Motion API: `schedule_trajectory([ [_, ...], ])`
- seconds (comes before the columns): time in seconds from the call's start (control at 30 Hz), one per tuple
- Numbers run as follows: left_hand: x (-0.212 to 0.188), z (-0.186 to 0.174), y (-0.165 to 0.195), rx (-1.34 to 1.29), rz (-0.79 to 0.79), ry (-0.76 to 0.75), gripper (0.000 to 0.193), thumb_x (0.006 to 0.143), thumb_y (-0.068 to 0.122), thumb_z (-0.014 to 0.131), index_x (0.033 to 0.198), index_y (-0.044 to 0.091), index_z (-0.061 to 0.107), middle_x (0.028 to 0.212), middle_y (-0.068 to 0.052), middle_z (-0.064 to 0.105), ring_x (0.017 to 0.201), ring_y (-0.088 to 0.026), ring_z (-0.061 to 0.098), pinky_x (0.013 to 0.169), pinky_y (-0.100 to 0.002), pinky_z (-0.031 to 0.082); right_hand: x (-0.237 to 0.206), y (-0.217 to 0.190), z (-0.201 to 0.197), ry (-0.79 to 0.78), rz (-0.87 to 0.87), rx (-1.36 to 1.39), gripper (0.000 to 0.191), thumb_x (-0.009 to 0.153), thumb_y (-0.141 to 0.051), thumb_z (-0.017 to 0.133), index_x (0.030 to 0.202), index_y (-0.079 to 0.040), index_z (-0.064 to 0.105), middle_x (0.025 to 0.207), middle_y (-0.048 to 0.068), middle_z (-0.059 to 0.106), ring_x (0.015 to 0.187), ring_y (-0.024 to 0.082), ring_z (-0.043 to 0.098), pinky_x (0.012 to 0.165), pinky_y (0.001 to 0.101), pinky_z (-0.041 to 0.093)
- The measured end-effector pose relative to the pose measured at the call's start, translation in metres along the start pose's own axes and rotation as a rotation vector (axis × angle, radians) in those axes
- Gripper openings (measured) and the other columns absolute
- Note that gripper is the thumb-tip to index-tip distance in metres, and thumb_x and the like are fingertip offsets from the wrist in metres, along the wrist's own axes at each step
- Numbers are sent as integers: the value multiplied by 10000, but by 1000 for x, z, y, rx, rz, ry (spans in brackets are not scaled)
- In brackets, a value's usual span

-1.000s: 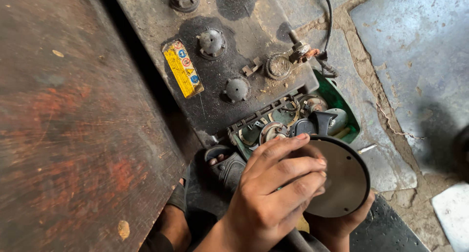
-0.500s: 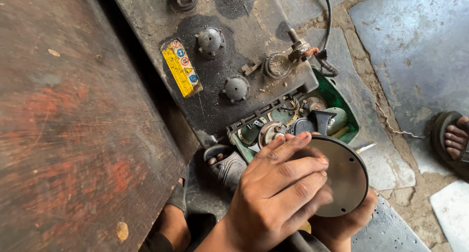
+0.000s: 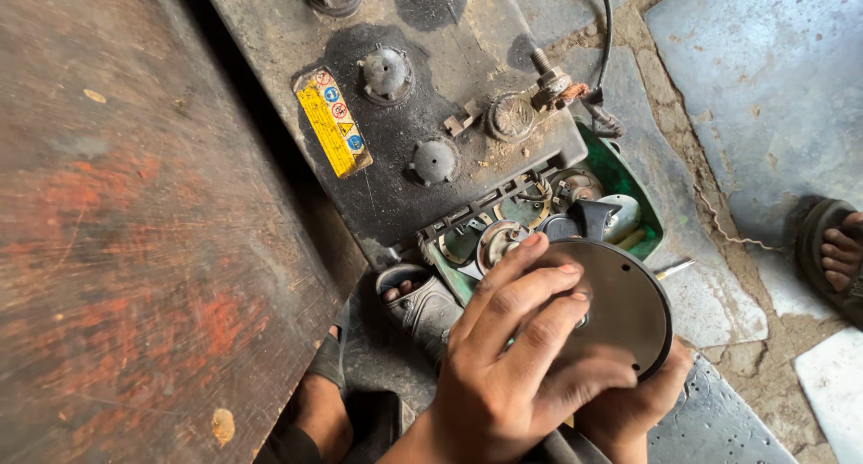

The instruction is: The person pries open a motorcycle horn with a screwdriver on a workbench, separates its metal cover and internal parts, handles a rubber gasket and mounting bracket, then fits the cover back onto the horn body and presses the parts together while seated low at the bench.

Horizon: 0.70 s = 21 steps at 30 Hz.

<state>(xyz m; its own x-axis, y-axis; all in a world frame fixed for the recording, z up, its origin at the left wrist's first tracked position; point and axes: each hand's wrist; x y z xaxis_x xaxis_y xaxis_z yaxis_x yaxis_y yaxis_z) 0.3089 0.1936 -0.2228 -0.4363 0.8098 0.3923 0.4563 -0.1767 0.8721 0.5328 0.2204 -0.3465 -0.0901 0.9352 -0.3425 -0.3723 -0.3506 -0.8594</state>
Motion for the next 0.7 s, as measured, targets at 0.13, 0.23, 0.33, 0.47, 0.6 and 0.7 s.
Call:
schedule_trajectory([
  [0.13,4,-9,1,121,16,-55,275,986,190,768,1201,29,708,1290,-117,662,1305,-357,624,1137,-446,517,5,-10,27,12,41,25,464,1077,-409,406,1141,4,609,1122,106,682,1003,181,646,883,306,531],
  [0.23,6,-19,-1,151,11,-81,233,956,121,772,1171,49,716,1223,-87,668,1258,-332,618,1093,-440,516,2,-22,55,-103,-157,-456,341,1005,-263,525,1167,24,614,1140,123,692,1017,181,660,881,298,535],
  [0.33,7,-22,-1,138,3,-71,229,943,116,795,1143,50,705,1186,-71,663,1230,-319,617,1071,-435,521,0,-30,78,-174,-342,-745,297,958,-157,597,1178,43,607,1135,131,690,1008,180,662,861,293,536],
  [0.47,8,-21,0,115,21,-53,242,933,116,826,1131,53,701,1166,-62,657,1211,-314,612,1067,-430,520,-1,-33,80,-159,-363,-750,266,998,-181,561,1139,37,616,1094,122,690,969,172,655,825,287,529],
  [0.6,9,-20,0,124,49,-40,238,932,114,838,1111,46,697,1152,-64,656,1207,-317,615,1082,-419,535,-1,-24,61,-75,-308,-667,265,1038,-205,525,1099,32,625,1053,113,690,929,165,648,788,281,523],
  [0.7,9,-19,0,106,73,-33,235,939,101,843,1098,23,689,1170,-80,658,1218,-320,636,1085,-408,548,-1,-15,43,-39,-212,-485,285,1068,-223,497,1070,28,632,1023,107,690,900,159,643,760,276,519],
])
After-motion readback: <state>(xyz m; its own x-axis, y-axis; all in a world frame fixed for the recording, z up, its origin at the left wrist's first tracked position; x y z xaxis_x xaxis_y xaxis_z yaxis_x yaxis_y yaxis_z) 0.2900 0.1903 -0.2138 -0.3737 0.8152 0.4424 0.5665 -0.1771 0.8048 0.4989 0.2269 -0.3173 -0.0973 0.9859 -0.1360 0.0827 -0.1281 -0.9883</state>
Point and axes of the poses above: each hand's wrist, its own x-axis towards the middle knuckle, its own z-axis out of the palm, y = z × x
